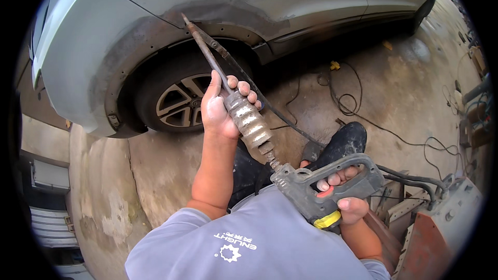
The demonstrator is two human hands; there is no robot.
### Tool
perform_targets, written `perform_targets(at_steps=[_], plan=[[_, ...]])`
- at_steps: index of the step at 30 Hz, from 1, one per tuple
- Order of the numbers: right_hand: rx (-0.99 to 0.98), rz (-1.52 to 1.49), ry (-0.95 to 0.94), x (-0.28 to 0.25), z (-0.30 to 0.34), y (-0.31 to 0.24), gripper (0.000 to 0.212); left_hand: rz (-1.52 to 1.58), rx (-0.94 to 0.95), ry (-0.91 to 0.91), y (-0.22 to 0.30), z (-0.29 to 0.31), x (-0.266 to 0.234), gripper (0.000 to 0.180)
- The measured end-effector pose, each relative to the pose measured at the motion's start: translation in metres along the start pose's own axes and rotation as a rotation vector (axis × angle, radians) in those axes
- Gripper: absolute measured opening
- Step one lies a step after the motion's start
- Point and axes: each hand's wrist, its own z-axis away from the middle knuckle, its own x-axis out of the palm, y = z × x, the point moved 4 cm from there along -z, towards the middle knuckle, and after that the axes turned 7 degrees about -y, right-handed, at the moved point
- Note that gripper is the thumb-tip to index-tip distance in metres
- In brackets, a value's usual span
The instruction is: The person uses a pneumatic die grinder to remove paint and smooth the surface of a car's rear quarter panel near the wheel arch. They briefly switch to a hammer to tap the panel, then resume grinding the same area.
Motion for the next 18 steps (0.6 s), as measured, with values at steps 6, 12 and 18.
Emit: perform_targets(at_steps=[6,12,18], plan=[[0.026,0.039,0.092,0.003,0.005,-0.002,0.06,-0.023,-0.005,0.096,0.001,0.0,0.005,0.048],[0.002,0.098,0.066,-0.009,0.009,-0.005,0.061,-0.053,-0.006,0.075,0.0,-0.001,0.003,0.048],[-0.011,0.078,0.039,-0.011,0.01,-0.003,0.059,-0.012,-0.026,0.065,0.0,0.0,0.0,0.049]])
